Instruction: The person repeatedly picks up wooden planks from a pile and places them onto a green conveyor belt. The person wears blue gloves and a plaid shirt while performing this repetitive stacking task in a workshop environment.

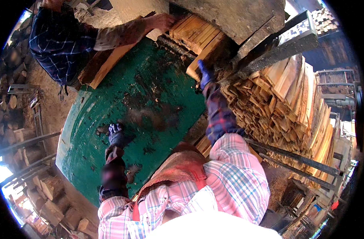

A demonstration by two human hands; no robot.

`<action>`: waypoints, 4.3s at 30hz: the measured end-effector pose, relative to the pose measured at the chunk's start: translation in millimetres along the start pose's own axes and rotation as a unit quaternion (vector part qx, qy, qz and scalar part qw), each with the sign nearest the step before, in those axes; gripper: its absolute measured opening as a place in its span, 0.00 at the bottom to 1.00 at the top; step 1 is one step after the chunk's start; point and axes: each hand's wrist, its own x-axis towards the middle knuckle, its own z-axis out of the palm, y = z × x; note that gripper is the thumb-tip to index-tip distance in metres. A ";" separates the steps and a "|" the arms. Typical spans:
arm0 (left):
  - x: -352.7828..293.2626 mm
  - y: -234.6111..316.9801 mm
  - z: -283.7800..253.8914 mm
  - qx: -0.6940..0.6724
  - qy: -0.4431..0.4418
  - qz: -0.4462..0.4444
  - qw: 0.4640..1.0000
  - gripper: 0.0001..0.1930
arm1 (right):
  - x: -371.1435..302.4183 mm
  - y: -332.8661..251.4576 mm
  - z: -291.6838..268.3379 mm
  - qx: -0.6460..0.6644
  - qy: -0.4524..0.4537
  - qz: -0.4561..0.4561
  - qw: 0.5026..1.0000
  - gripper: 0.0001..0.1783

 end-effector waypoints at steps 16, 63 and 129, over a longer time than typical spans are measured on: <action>-78.5 231.0 34.0 -0.709 -0.249 0.287 0.594 0.21 | -424.2 85.9 -97.1 -0.173 -0.066 0.057 0.981 0.43; 275.6 217.8 -154.7 -0.549 0.073 0.394 0.733 0.22 | -120.2 94.0 -47.2 -0.114 -0.005 0.028 0.993 0.26; -228.8 -177.0 78.9 -0.719 0.012 0.027 0.694 0.28 | -455.5 116.8 108.1 0.008 -0.332 0.313 0.890 0.34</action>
